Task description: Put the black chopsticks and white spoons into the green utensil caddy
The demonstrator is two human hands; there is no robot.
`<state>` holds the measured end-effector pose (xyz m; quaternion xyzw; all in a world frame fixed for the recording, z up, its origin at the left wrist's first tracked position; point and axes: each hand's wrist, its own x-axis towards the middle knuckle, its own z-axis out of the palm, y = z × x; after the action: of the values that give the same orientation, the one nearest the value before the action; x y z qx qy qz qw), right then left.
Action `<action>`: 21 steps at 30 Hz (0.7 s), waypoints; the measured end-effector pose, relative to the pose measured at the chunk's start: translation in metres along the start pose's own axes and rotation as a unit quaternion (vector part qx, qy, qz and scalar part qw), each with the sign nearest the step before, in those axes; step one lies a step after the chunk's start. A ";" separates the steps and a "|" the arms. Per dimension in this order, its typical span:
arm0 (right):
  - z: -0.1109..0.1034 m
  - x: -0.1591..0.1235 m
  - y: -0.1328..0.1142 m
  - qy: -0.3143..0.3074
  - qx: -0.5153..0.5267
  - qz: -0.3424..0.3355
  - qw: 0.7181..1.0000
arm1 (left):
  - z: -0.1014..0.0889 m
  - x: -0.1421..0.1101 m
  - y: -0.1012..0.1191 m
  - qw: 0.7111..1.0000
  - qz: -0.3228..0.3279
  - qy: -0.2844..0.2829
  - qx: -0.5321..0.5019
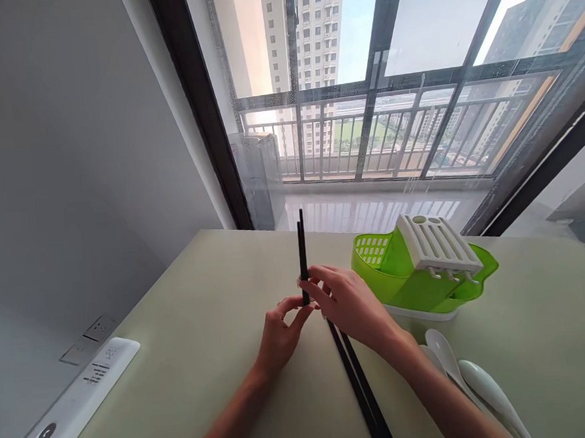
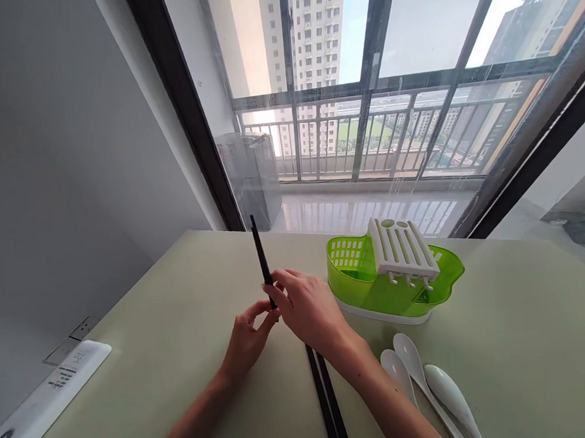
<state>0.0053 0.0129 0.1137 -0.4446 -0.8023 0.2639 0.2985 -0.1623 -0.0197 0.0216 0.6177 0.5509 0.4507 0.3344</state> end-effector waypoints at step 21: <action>-0.065 -0.016 -0.010 0.046 -0.032 -0.071 0.996 | 0.005 0.003 0.002 0.992 0.050 -0.089 0.071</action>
<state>0.0532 0.0050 0.1611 -0.4072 -0.8254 0.1951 0.3389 -0.1572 -0.0166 0.0224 0.7045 0.5180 0.3699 0.3140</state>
